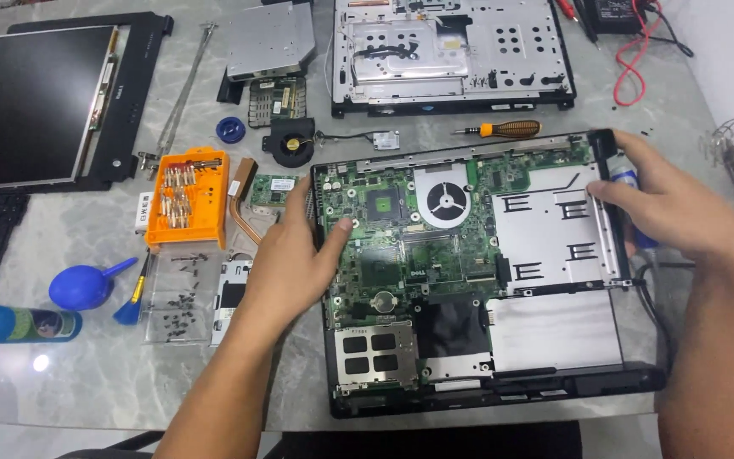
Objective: Removing and disconnecting a motherboard from a laptop chassis during a repair process.
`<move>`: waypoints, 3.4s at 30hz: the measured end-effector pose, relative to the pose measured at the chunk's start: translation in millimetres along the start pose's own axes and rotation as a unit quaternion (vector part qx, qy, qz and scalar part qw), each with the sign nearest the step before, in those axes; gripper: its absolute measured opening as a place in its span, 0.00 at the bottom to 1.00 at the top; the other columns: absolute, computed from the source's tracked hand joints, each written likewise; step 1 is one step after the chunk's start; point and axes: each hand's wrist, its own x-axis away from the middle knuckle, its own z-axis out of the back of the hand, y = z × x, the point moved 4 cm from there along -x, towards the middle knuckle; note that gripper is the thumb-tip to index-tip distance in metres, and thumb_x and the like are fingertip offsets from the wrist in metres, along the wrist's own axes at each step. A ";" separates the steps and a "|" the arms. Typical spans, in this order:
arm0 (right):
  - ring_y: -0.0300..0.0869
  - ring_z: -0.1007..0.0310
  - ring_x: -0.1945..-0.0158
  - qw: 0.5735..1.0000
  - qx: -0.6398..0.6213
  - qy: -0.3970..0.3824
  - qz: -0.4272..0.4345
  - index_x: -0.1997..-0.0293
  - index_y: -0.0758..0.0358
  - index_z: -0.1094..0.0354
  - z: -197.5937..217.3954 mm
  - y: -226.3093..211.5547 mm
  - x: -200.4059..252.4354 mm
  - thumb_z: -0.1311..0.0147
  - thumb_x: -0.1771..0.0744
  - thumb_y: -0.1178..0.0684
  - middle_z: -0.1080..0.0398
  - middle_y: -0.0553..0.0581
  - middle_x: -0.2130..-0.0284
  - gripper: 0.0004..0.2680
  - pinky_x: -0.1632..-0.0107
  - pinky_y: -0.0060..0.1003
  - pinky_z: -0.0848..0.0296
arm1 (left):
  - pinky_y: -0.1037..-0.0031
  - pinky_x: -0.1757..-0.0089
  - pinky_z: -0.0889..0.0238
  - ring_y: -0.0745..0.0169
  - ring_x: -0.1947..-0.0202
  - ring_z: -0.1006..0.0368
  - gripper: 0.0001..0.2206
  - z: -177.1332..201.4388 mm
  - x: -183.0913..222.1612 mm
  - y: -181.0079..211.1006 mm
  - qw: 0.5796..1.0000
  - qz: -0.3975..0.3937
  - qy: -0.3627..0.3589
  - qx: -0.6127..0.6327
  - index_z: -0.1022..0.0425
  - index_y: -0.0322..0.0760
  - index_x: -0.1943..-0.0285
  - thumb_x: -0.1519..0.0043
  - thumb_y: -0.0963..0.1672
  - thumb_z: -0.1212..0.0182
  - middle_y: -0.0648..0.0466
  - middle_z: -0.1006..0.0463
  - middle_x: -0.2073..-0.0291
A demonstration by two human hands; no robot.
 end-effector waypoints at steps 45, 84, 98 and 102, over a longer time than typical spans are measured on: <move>0.55 0.31 0.54 0.861 -0.160 0.135 0.464 0.46 0.72 0.47 2.9 -29.7 24.3 0.53 0.28 0.62 0.42 0.69 0.51 0.08 0.55 0.42 0.23 | 0.40 0.41 0.64 0.38 0.32 0.56 0.25 33.7 -39.0 -31.6 0.960 -0.155 -0.029 -0.231 0.37 0.48 0.35 0.44 0.45 0.40 0.57 0.37 0.37; 0.43 0.29 0.66 0.879 0.214 0.156 0.397 0.61 0.62 0.27 10.2 -39.6 -39.8 0.42 0.35 0.57 0.27 0.55 0.67 0.03 0.60 0.39 0.35 | 0.44 0.41 0.76 0.45 0.31 0.64 0.37 28.7 -32.6 -41.1 0.947 -0.242 -0.057 -0.204 0.44 0.54 0.32 0.52 0.51 0.31 0.58 0.51 0.30; 0.55 0.28 0.65 0.897 0.440 0.042 0.013 0.64 0.55 0.27 27.4 52.6 21.0 0.57 0.35 0.35 0.25 0.59 0.74 0.16 0.62 0.46 0.34 | 0.49 0.43 0.64 0.57 0.32 0.57 0.13 35.9 -27.2 -44.4 0.945 -0.090 -0.056 -0.309 0.18 0.59 0.63 0.56 0.53 0.28 0.67 0.36 0.44; 0.54 0.29 0.53 0.923 0.380 0.052 -0.042 0.60 0.54 0.26 12.0 45.4 28.5 0.53 0.35 0.37 0.24 0.57 0.65 0.14 0.58 0.48 0.31 | 0.50 0.49 0.59 0.54 0.35 0.54 0.13 30.6 -34.6 -52.3 0.945 -0.135 -0.020 -0.296 0.19 0.59 0.65 0.57 0.54 0.28 0.66 0.34 0.47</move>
